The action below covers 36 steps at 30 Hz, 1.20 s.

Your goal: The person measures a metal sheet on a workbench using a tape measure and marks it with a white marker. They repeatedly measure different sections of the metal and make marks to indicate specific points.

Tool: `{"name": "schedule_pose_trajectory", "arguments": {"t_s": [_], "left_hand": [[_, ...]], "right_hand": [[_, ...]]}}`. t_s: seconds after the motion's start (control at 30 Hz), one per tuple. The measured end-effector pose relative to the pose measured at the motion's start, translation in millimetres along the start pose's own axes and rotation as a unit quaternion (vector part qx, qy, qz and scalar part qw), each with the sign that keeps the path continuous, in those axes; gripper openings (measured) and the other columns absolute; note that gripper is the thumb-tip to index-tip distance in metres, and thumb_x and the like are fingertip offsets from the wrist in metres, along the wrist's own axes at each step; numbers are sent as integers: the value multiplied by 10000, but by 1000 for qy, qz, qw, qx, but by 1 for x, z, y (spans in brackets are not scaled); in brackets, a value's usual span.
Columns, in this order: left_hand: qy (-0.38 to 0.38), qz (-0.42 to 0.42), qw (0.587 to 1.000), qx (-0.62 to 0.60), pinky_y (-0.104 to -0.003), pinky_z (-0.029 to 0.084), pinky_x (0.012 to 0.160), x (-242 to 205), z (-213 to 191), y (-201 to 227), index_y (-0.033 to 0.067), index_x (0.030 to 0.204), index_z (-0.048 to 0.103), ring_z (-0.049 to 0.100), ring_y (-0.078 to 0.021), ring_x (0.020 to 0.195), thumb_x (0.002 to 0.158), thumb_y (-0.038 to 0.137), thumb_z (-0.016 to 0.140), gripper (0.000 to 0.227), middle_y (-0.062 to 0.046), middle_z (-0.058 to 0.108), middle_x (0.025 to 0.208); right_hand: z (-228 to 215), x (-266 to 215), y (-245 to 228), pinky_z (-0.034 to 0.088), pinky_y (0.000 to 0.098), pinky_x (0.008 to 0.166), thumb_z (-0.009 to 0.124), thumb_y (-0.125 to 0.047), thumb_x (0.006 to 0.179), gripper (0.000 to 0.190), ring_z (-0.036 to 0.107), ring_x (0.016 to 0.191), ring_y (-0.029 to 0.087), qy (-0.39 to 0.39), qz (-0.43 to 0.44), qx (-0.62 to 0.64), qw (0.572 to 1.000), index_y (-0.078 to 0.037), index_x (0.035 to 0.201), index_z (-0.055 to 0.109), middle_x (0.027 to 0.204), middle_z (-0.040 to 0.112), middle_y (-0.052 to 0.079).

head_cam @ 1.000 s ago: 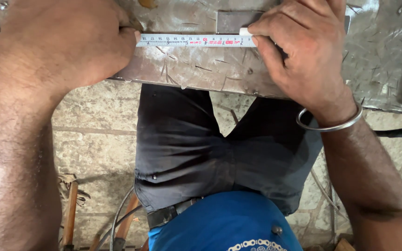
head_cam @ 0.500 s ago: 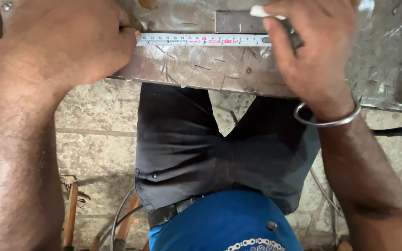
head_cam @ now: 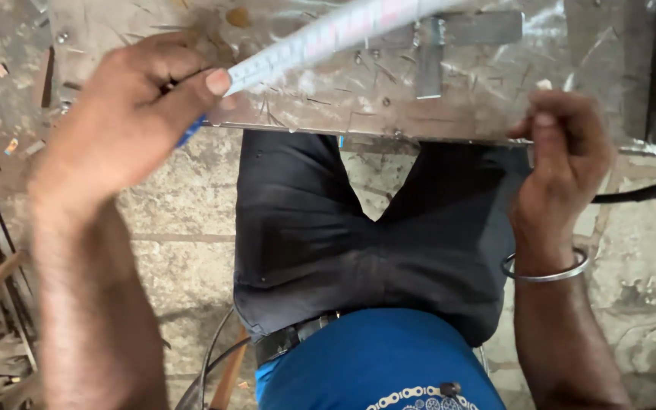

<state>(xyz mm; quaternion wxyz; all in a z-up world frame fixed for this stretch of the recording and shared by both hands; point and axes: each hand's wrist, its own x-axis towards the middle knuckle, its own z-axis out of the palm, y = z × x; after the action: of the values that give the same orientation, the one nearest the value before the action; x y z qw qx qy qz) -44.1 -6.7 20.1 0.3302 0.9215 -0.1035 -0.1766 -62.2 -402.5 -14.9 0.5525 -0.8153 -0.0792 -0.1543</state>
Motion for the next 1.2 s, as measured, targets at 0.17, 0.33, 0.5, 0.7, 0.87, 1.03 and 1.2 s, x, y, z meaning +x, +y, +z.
{"name": "schedule_pose_trajectory", "arguments": {"t_s": [0.17,0.33,0.5,0.7,0.87,1.03,1.2], "left_hand": [[132,48,917,-373,-310,476,802,2,80,56,105,1032,747,598,-141,857,1105,263,581,241,-11,638,903],[239,-19,821,-519,-338,446,809,12,155,124,16,1046,740,551,-169,914,1090,220,588,259,-31,623,980],[361,5,754,-549,-343,468,1075,16,204,154,9,1091,712,561,-190,1241,1109,204,588,232,-52,636,1164],[350,56,761,-544,-351,453,1163,12,216,176,29,1030,718,511,-215,1336,1119,171,642,184,-87,615,1258],[363,74,801,-469,-300,469,1084,9,198,177,-2,1106,731,527,-183,1256,1099,134,646,160,-86,578,1340],[390,70,757,-519,-251,490,1016,8,188,146,-26,1140,705,539,-129,1136,1148,162,619,208,-57,559,1293],[360,48,760,-538,-242,481,923,4,186,128,-30,1111,685,557,-108,989,1162,211,589,265,-43,586,1078]], "right_hand": [[18,-16,-26,502,225,856,664,-109,1144,170,602,941,88,-114,65,23,991,-4,1278,652,1057,613,21],[50,-40,-44,494,242,943,654,-183,1132,299,584,1024,111,-134,79,75,985,3,1364,631,1148,606,32],[58,-56,-56,470,280,1026,549,-244,1129,333,580,1121,149,-120,60,54,989,21,1327,587,1220,600,53],[31,-66,-38,486,280,906,448,-239,1141,326,590,1022,129,-115,166,96,975,3,1290,607,1133,643,49],[22,-48,-55,438,289,753,498,-175,1113,245,539,867,111,-118,254,186,942,-8,1226,638,978,628,29],[-9,-24,-42,468,338,783,630,-125,1098,129,595,886,218,-191,32,-117,974,2,1103,651,969,643,94],[-16,-17,-45,485,390,785,697,-120,1066,111,634,902,295,-197,-12,-230,953,-11,1053,678,995,661,124]]}}
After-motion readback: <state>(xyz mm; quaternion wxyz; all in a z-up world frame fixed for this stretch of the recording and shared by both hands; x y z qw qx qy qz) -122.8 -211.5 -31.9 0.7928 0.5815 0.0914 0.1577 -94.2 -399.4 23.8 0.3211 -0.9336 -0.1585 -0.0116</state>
